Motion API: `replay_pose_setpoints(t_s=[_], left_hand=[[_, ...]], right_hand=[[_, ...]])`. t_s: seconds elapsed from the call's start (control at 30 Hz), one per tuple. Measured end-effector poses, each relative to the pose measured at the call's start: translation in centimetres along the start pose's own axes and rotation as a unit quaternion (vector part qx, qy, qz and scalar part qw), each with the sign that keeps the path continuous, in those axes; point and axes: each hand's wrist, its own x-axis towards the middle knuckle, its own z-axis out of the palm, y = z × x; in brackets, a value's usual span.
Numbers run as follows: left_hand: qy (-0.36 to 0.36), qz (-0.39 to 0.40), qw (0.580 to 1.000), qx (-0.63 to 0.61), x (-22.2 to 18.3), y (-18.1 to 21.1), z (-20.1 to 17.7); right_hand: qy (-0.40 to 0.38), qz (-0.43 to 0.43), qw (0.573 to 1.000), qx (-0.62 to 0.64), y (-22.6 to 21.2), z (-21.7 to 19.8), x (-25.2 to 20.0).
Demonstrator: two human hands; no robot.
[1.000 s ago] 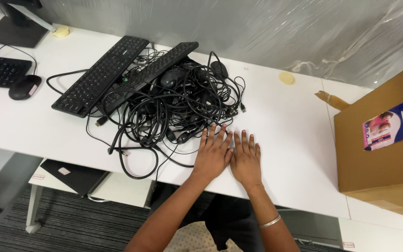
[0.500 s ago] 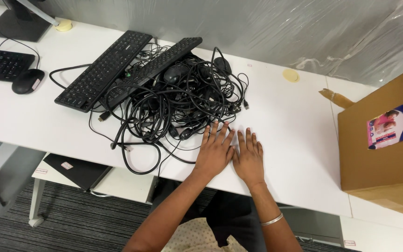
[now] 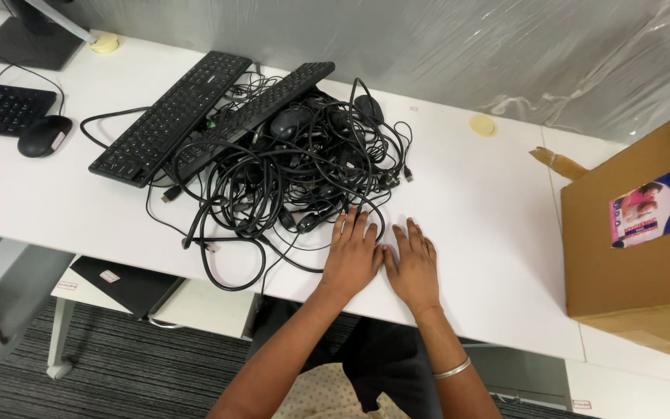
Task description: The person picks up keyboards one at a time from a desk, wraps the cable around the back of each keyboard, and places them into a cardboard box.
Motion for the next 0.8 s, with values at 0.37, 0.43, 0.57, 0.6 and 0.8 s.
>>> replay_pose_setpoints(t_s=[0.37, 0.43, 0.57, 0.6, 0.8], left_hand=[[-0.01, -0.002, 1.0, -0.01, 0.03, -0.06, 0.0], [-0.013, -0.004, 1.0, -0.012, 0.11, -0.01, -0.15], [-0.014, -0.006, 1.0, -0.013, 0.03, -0.05, -0.15], [-0.015, -0.006, 1.0, -0.013, 0.03, -0.05, -0.15], [-0.016, -0.003, 1.0, -0.009, 0.04, -0.08, -0.14]], right_hand=[[0.001, -0.001, 1.0, 0.005, -0.11, -0.16, -0.08], [-0.001, -0.001, 1.0, 0.007, -0.07, -0.18, -0.07], [-0.002, -0.003, 1.0, 0.009, -0.16, -0.19, -0.1], [-0.003, -0.002, 1.0, 0.009, -0.16, -0.21, -0.1], [-0.001, -0.003, 1.0, 0.013, -0.44, -0.61, -0.05]])
